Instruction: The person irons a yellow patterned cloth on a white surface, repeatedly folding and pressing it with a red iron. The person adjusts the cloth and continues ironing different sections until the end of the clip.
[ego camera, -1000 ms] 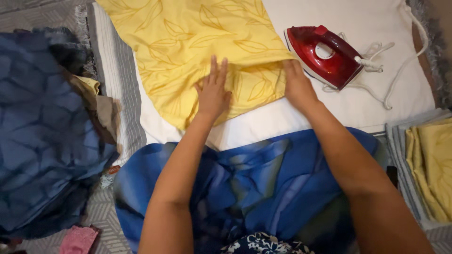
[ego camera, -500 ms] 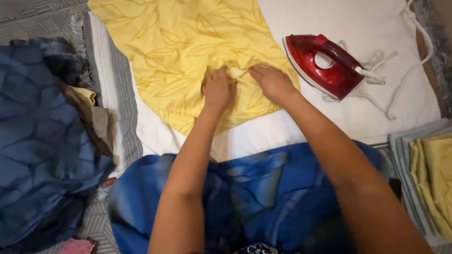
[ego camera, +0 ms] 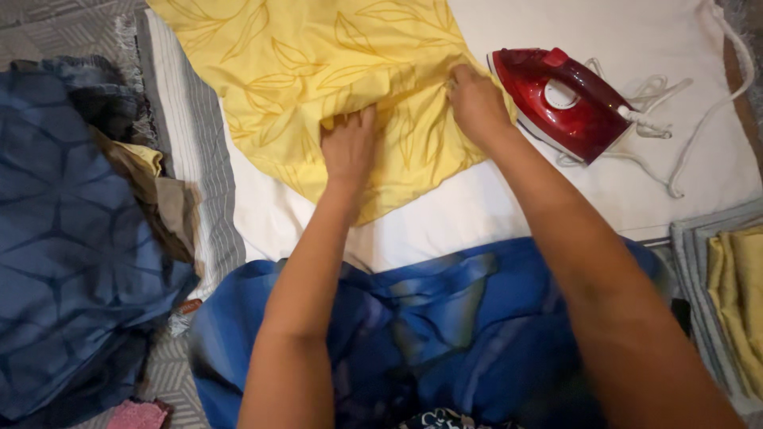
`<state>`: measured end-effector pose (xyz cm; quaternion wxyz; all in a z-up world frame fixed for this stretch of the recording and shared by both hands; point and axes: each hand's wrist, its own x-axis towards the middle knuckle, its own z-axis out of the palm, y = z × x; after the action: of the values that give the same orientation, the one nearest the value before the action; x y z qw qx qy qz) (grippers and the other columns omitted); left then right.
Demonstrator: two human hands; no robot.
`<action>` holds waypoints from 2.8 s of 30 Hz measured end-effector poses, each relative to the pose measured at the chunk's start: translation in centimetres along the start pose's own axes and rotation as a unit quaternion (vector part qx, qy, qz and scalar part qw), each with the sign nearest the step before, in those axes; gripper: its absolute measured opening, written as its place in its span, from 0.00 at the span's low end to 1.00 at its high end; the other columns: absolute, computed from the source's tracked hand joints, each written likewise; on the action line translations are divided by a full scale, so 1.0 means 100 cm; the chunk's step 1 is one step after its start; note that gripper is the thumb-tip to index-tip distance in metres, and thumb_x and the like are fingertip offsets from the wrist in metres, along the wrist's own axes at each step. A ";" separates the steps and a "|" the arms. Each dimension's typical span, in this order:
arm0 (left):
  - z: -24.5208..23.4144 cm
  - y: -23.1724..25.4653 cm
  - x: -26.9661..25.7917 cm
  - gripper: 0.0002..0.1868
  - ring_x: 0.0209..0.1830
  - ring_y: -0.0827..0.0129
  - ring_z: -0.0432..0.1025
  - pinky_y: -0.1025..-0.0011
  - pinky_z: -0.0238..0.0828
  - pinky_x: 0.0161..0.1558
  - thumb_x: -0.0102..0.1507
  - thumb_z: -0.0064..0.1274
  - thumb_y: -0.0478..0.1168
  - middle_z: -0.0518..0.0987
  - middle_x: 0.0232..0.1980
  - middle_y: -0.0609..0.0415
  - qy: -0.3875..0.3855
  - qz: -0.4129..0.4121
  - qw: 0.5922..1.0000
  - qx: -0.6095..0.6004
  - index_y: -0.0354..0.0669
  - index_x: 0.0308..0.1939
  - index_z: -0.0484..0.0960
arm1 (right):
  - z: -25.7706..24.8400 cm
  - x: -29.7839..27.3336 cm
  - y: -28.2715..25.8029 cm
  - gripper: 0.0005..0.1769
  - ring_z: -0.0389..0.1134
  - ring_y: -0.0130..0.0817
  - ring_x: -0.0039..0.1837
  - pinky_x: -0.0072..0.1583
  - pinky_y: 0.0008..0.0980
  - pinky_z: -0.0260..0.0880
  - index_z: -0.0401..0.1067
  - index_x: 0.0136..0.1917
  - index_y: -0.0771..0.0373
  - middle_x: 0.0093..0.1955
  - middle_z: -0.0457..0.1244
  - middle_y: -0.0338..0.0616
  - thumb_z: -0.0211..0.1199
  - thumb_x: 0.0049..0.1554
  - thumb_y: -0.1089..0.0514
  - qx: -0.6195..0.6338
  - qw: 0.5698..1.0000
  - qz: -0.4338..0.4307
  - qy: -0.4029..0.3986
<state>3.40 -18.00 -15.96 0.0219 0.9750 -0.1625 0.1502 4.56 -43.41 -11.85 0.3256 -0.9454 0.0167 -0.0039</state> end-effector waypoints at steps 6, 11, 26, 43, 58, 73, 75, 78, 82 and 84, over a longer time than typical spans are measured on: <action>-0.070 0.023 -0.043 0.35 0.67 0.55 0.65 0.18 0.34 0.62 0.53 0.57 0.68 0.72 0.61 0.52 -0.269 0.225 0.936 -0.025 0.59 0.59 0.75 | -0.048 -0.042 0.019 0.28 0.66 0.62 0.64 0.61 0.54 0.65 0.65 0.67 0.66 0.64 0.64 0.64 0.60 0.53 0.58 -0.101 0.973 -0.197 -0.059; -0.086 -0.018 -0.060 0.32 0.63 0.43 0.67 0.16 0.24 0.62 0.62 0.45 0.43 0.70 0.69 0.59 -0.229 0.167 0.949 0.138 0.77 0.70 0.69 | -0.062 -0.084 0.041 0.29 0.69 0.48 0.65 0.62 0.46 0.67 0.69 0.64 0.60 0.68 0.67 0.50 0.57 0.48 0.57 -0.384 0.859 -0.337 0.021; -0.077 0.021 -0.089 0.34 0.59 0.52 0.71 0.50 0.73 0.44 0.59 0.50 0.41 0.71 0.69 0.54 -0.173 0.192 0.966 0.008 0.59 0.70 0.67 | -0.039 -0.094 0.051 0.24 0.71 0.48 0.60 0.56 0.46 0.69 0.73 0.68 0.60 0.62 0.70 0.50 0.50 0.61 0.65 -0.203 0.950 -0.237 -0.006; -0.032 0.070 -0.044 0.32 0.56 0.39 0.70 0.49 0.69 0.56 0.61 0.53 0.47 0.74 0.56 0.31 -0.202 0.033 0.945 -0.256 0.30 0.64 0.68 | 0.000 -0.076 0.051 0.23 0.65 0.63 0.64 0.64 0.53 0.65 0.57 0.65 0.74 0.62 0.63 0.70 0.47 0.56 0.66 0.102 0.992 -0.066 -0.034; 0.043 0.117 0.069 0.25 0.67 0.51 0.68 0.54 0.63 0.67 0.65 0.48 0.54 0.77 0.65 0.45 -0.154 -0.001 0.962 -0.224 0.49 0.62 0.79 | -0.037 -0.098 0.007 0.63 0.50 0.54 0.78 0.72 0.50 0.54 0.44 0.82 0.58 0.82 0.47 0.48 0.75 0.45 0.41 -0.250 0.948 -0.027 -0.197; 0.094 0.120 0.110 0.29 0.72 0.51 0.63 0.55 0.56 0.71 0.66 0.48 0.56 0.72 0.70 0.45 -0.142 0.015 0.938 -0.315 0.50 0.67 0.75 | -0.031 -0.104 0.031 0.12 0.69 0.47 0.58 0.56 0.50 0.68 0.77 0.49 0.60 0.52 0.68 0.48 0.57 0.55 0.59 -0.288 0.927 -0.129 -0.202; 0.093 0.113 0.103 0.29 0.72 0.51 0.63 0.55 0.56 0.71 0.66 0.48 0.56 0.72 0.70 0.45 -0.131 0.008 0.942 -0.307 0.50 0.68 0.75 | -0.033 -0.100 0.029 0.14 0.70 0.47 0.56 0.54 0.52 0.67 0.75 0.52 0.60 0.50 0.69 0.49 0.54 0.54 0.62 -0.303 0.920 -0.074 -0.236; 0.092 0.103 0.090 0.29 0.72 0.52 0.63 0.55 0.56 0.72 0.66 0.48 0.56 0.72 0.70 0.45 -0.112 -0.001 0.947 -0.302 0.50 0.69 0.74 | -0.042 -0.098 0.031 0.17 0.72 0.49 0.53 0.55 0.53 0.67 0.73 0.58 0.59 0.49 0.69 0.51 0.51 0.57 0.63 -0.292 0.912 0.020 -0.287; 0.093 0.099 0.089 0.29 0.73 0.52 0.63 0.55 0.56 0.72 0.67 0.48 0.56 0.72 0.71 0.46 -0.090 -0.002 0.946 -0.311 0.51 0.69 0.74 | -0.044 -0.101 0.037 0.13 0.70 0.53 0.57 0.55 0.50 0.70 0.73 0.54 0.61 0.51 0.68 0.53 0.54 0.56 0.65 -0.204 0.953 -0.054 -0.218; 0.093 0.098 0.090 0.29 0.73 0.52 0.63 0.55 0.55 0.72 0.67 0.48 0.56 0.73 0.71 0.46 -0.081 0.002 0.944 -0.319 0.51 0.70 0.73 | -0.039 -0.102 0.040 0.09 0.70 0.54 0.58 0.57 0.49 0.70 0.73 0.51 0.63 0.52 0.68 0.53 0.58 0.57 0.63 -0.154 0.964 -0.107 -0.188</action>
<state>11.01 -30.95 -22.13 0.3178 0.9256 -0.2053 0.0112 -5.83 -48.56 -11.20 0.1710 -0.9640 -0.1455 0.1422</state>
